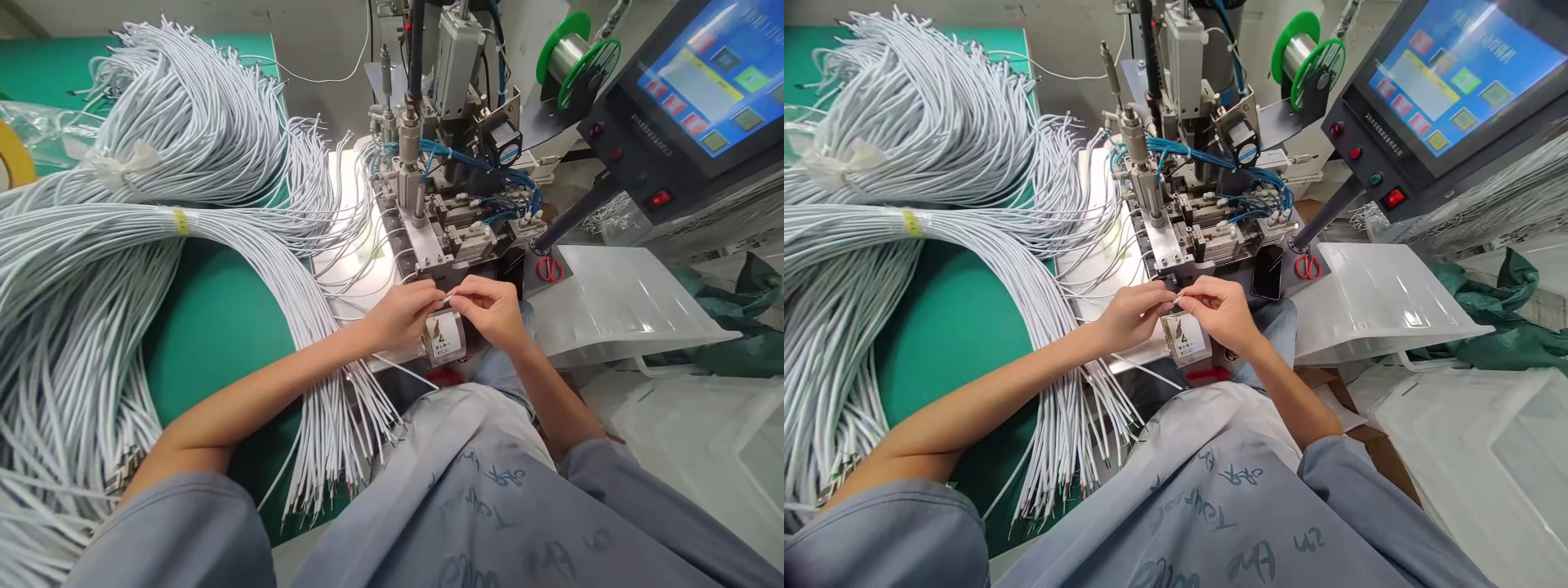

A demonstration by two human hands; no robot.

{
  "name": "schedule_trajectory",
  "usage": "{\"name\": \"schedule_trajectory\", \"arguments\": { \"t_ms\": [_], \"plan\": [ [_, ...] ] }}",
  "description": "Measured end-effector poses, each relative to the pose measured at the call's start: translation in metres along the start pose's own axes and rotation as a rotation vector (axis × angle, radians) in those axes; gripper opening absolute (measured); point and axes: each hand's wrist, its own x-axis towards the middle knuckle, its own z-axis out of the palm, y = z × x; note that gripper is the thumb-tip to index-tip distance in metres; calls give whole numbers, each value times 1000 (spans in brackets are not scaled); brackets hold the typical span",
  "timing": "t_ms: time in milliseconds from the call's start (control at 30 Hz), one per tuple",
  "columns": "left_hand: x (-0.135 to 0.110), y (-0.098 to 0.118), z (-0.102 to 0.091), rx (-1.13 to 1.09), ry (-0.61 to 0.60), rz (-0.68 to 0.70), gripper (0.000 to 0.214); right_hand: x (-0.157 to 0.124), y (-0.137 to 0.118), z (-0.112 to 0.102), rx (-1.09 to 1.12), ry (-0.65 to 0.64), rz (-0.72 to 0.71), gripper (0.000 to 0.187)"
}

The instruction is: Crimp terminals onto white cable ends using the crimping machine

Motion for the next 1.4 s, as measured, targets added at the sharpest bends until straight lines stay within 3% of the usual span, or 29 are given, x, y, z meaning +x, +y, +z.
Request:
{"name": "schedule_trajectory", "arguments": {
  "t_ms": [133,433,500,567,667,800,900,1067,1200,1300,1400],
  "plan": [
    [-2,0,3,45,-71,-35,24,2,-1,-6,-85,-50,48,16],
    [-6,3,9,-50,25,-198,24,-7,18,29,185,289,113,16],
    [-6,3,9,-68,34,-211,21,-7,19,31,210,313,112,15],
    [-5,2,7,-84,18,-213,18,-5,18,24,248,236,147,15],
    [-3,-1,3,-82,-49,-161,17,3,12,6,271,8,228,19],
    [-1,-6,-4,113,-145,24,25,12,1,-14,62,-185,225,17],
    [-2,-9,-5,290,-168,132,33,12,-3,-18,-110,-226,204,15],
    [-6,-8,4,246,-117,-1,25,4,4,-4,-113,-24,74,15],
    [-10,-3,11,166,-70,-134,27,-2,14,16,-17,192,83,16],
    [-10,-1,10,225,-180,-164,26,-3,26,23,34,285,125,16],
    [-6,-2,7,367,-365,-228,27,1,43,14,59,254,155,17]
  ]
}}
